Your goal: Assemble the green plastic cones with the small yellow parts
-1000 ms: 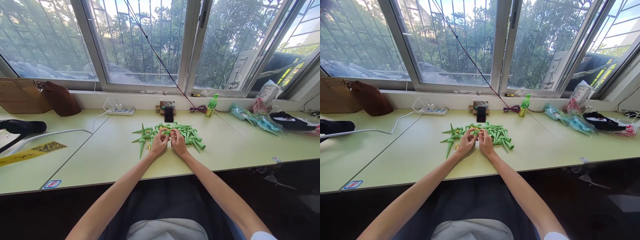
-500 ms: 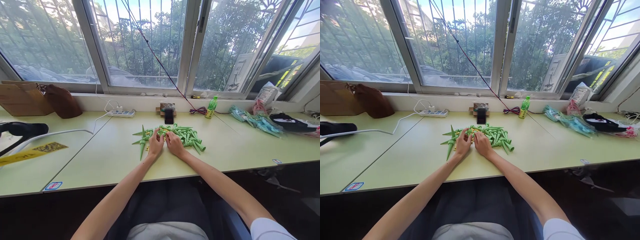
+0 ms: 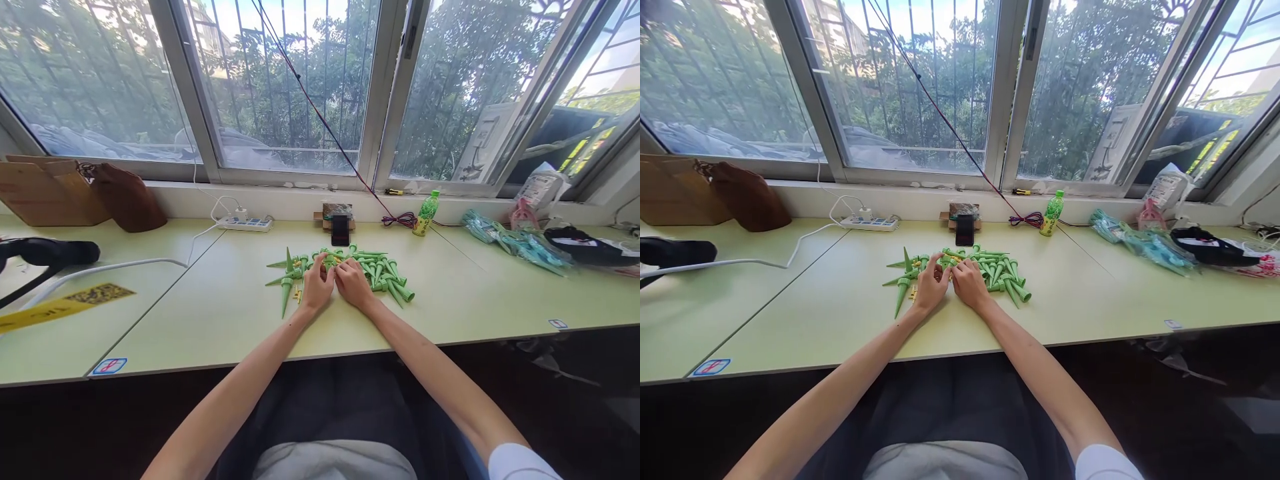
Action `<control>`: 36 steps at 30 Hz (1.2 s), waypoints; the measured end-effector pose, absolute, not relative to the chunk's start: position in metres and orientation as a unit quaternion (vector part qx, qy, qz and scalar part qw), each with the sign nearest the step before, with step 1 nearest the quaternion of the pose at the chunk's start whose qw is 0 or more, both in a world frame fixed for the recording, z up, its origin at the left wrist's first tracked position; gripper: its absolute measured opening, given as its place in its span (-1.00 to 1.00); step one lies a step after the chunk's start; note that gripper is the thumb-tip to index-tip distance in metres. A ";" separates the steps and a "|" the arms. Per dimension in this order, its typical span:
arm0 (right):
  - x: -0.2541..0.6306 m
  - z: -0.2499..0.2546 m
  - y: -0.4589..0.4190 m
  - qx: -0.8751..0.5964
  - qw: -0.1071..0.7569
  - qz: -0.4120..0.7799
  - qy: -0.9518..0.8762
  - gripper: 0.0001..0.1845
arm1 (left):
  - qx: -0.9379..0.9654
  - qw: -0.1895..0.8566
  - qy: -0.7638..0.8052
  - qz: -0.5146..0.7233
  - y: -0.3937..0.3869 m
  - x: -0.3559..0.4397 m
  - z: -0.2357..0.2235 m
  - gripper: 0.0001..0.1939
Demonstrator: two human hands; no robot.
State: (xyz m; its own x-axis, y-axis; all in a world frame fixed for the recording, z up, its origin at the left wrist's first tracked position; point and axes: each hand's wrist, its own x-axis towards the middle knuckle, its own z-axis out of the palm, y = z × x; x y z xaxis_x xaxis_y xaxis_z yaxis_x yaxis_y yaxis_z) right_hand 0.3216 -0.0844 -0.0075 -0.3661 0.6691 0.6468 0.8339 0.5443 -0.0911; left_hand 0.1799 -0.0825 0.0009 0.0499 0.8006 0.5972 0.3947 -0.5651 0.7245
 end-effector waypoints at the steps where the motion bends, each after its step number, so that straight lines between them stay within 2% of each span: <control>1: 0.321 -0.008 -0.084 -0.460 0.318 -0.121 -0.821 -0.71 | 0.704 0.184 0.426 0.538 -0.083 0.180 0.001 -0.60; 10: 0.319 -0.010 -0.083 -0.466 0.296 -0.080 -0.830 -0.71 | 0.713 0.178 0.423 0.529 -0.083 0.180 -0.001 -0.60; 25: 0.316 -0.012 -0.083 -0.501 0.284 -0.103 -0.811 -0.68 | 0.720 0.184 0.419 0.522 -0.084 0.179 0.004 -0.63; 36: 0.310 -0.005 -0.099 -0.527 0.421 -0.092 -0.733 -0.55 | 0.702 0.191 0.421 0.542 -0.085 0.179 0.005 -0.65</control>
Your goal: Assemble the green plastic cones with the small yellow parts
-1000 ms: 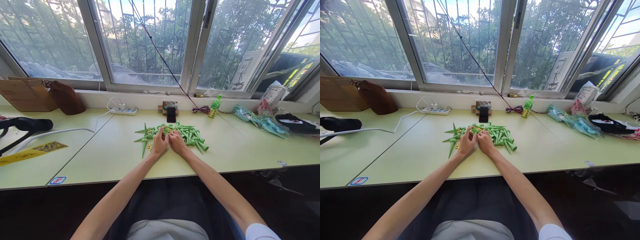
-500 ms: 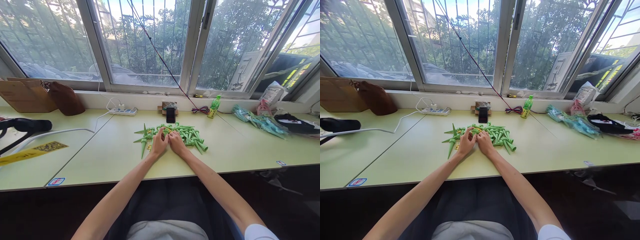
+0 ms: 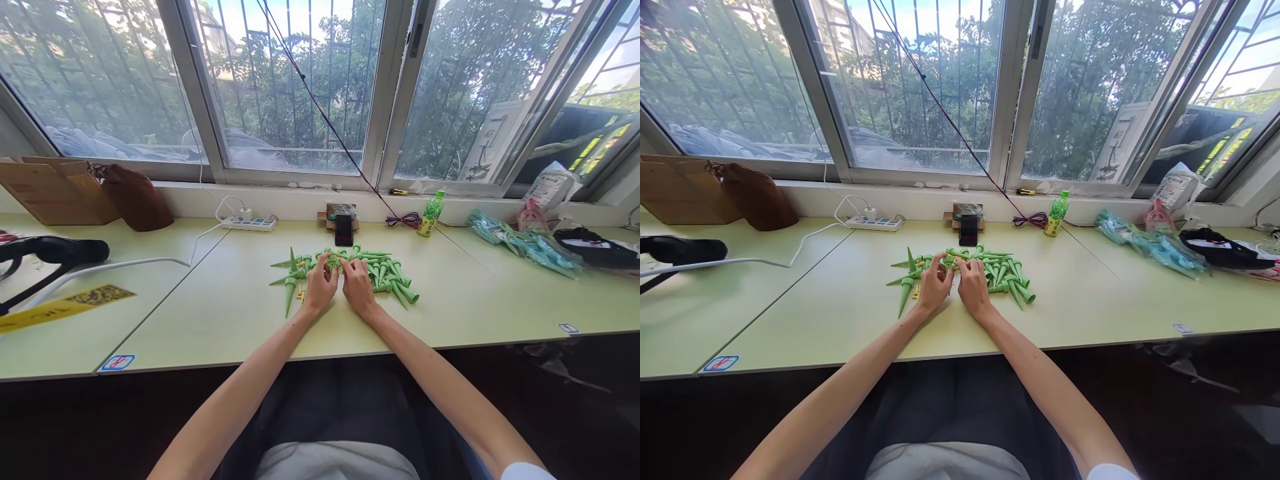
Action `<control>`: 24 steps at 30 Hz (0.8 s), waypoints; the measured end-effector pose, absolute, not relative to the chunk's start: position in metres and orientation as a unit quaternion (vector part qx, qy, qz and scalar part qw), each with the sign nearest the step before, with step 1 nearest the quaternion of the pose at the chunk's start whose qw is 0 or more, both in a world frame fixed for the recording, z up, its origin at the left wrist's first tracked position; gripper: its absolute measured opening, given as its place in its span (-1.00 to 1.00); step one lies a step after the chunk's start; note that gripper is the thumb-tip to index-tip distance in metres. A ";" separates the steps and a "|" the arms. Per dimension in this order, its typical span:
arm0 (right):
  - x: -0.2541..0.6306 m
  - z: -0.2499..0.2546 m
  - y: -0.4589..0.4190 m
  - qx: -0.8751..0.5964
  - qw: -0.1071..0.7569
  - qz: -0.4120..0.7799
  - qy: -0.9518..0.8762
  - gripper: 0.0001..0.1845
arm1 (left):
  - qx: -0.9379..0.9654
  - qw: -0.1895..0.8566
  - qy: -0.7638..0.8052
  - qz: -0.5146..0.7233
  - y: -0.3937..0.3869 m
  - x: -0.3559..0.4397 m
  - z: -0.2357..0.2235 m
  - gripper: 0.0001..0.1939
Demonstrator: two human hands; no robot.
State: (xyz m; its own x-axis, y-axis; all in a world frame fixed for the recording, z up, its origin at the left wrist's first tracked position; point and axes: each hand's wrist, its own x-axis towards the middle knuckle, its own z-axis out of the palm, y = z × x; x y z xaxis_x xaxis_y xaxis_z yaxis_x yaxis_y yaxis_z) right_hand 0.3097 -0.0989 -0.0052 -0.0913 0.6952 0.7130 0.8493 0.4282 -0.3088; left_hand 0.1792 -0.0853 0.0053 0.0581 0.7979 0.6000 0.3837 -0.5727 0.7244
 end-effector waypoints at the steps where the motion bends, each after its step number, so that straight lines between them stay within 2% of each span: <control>1: 0.309 -0.006 -0.100 -0.524 0.438 -0.083 -0.726 -0.56 | 0.704 0.191 0.421 0.539 -0.086 0.179 0.005 -0.64; 7: 0.311 -0.005 -0.098 -0.487 0.558 0.003 -0.672 -0.72 | 0.721 0.195 0.415 0.519 -0.087 0.180 0.005 -0.61; 10: 0.312 -0.003 -0.097 -0.482 0.589 0.034 -0.648 -0.79 | 0.725 0.195 0.415 0.513 -0.087 0.181 0.004 -0.59; 24: 0.313 0.004 -0.101 -0.453 0.594 0.084 -0.660 -0.82 | 0.726 0.202 0.411 0.513 -0.086 0.181 0.003 -0.63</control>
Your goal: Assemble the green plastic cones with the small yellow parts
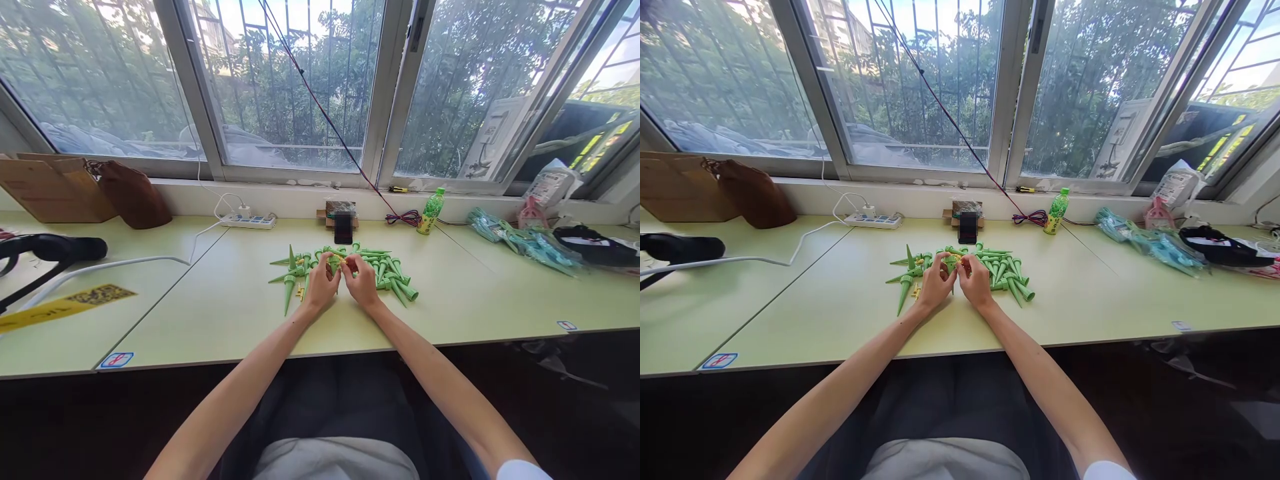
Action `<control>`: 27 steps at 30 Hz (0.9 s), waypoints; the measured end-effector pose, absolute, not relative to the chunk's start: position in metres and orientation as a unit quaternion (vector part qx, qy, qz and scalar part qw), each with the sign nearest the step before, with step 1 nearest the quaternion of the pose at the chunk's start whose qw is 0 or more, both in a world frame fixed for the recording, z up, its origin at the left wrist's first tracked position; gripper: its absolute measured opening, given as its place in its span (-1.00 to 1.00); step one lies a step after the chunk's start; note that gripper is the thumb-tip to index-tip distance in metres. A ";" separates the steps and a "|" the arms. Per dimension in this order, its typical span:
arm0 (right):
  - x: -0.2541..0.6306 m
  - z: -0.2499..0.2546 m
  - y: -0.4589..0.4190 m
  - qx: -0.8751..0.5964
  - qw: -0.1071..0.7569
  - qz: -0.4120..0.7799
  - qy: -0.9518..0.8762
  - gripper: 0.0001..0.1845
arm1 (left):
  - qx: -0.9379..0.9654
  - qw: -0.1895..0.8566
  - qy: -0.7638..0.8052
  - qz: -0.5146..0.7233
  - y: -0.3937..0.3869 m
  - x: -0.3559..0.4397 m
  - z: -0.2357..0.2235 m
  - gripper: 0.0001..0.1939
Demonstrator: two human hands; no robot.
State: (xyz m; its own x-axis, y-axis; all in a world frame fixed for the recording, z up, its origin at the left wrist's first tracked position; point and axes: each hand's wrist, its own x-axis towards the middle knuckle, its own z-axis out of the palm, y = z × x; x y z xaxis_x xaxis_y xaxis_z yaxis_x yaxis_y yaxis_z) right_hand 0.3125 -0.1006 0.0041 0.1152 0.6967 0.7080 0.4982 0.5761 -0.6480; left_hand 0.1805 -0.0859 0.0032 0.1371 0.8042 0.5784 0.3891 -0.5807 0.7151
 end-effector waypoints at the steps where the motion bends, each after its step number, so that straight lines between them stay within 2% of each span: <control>1: 0.313 0.005 -0.101 -0.452 0.593 0.086 -0.660 -0.82 | 0.725 0.204 0.411 0.513 -0.086 0.181 0.003 -0.63; 17: 0.315 0.008 -0.103 -0.451 0.595 0.120 -0.655 -0.76 | 0.713 0.187 0.452 0.502 -0.089 0.180 0.011 -0.71; 27: 0.316 0.005 -0.100 -0.465 0.600 0.094 -0.644 -0.74 | 0.724 0.196 0.417 0.513 -0.089 0.181 0.009 -0.64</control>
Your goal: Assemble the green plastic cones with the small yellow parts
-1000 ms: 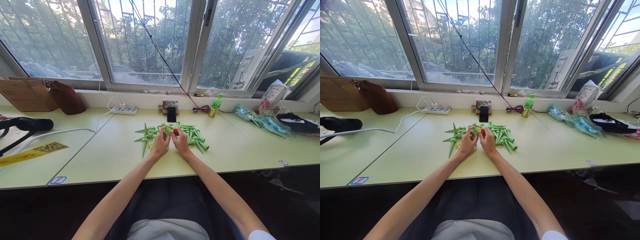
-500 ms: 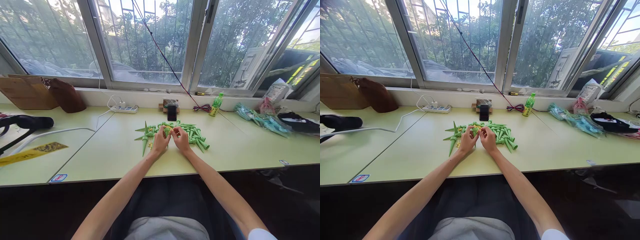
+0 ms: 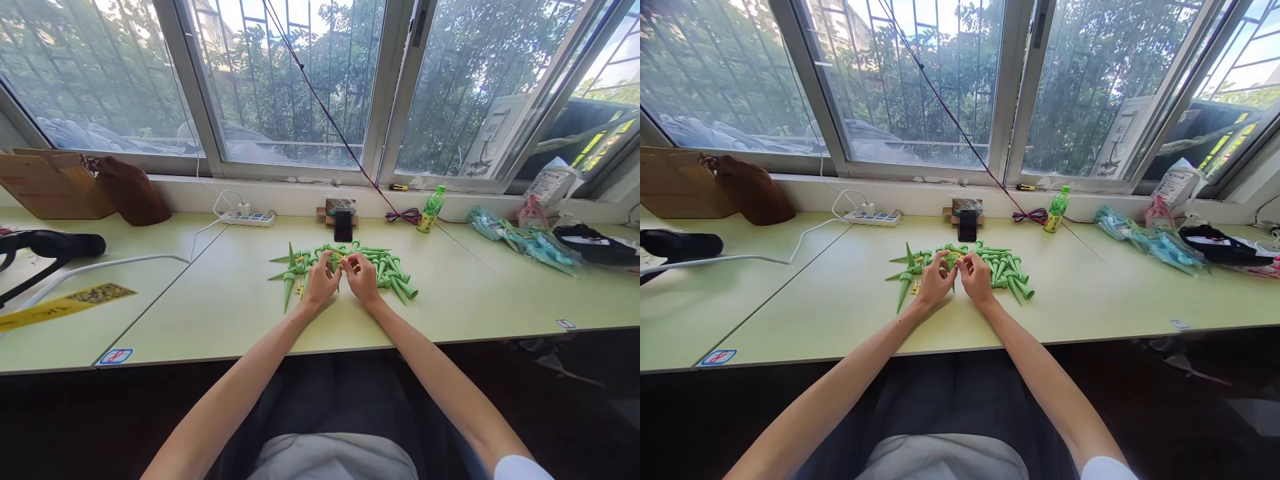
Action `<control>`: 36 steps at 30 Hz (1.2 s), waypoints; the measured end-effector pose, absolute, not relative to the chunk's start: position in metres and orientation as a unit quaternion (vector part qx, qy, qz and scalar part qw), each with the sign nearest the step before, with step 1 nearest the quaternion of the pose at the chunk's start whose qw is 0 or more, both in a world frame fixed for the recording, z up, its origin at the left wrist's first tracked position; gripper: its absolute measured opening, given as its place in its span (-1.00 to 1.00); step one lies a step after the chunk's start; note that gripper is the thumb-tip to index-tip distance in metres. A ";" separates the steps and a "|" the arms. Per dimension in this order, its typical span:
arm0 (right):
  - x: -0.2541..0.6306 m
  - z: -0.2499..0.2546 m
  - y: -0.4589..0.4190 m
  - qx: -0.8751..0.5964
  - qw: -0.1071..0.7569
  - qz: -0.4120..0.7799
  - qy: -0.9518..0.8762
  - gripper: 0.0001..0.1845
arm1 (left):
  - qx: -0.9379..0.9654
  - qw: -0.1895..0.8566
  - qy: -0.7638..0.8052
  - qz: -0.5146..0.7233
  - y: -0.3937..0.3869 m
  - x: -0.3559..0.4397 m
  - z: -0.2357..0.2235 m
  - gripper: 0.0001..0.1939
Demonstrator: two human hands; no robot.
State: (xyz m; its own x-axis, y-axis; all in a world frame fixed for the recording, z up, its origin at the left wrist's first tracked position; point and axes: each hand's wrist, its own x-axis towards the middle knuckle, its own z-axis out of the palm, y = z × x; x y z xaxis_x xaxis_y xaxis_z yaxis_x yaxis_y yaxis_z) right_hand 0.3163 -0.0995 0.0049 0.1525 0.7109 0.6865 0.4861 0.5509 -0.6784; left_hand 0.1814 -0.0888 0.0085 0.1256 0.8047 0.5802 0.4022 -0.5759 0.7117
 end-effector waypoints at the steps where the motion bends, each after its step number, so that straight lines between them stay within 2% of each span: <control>1: 0.316 0.005 -0.099 -0.466 0.599 0.091 -0.644 -0.73 | 0.725 0.196 0.416 0.513 -0.089 0.181 0.009 -0.64; 14: 0.317 -0.001 -0.097 -0.449 0.566 0.060 -0.689 -0.77 | 0.719 0.224 0.423 0.504 -0.088 0.181 0.007 -0.61; 36: 0.321 -0.003 -0.096 -0.463 0.538 0.089 -0.699 -0.72 | 0.745 0.159 0.408 0.503 -0.083 0.177 0.002 -0.62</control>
State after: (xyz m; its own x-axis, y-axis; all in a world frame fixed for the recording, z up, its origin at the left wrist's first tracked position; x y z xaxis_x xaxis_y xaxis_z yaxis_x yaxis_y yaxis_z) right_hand 0.3213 -0.0959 -0.0031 0.0070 0.7422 0.6701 0.5517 0.5561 -0.6216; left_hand 0.1770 -0.0835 0.0016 0.1610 0.7680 0.6198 0.4477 -0.6165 0.6477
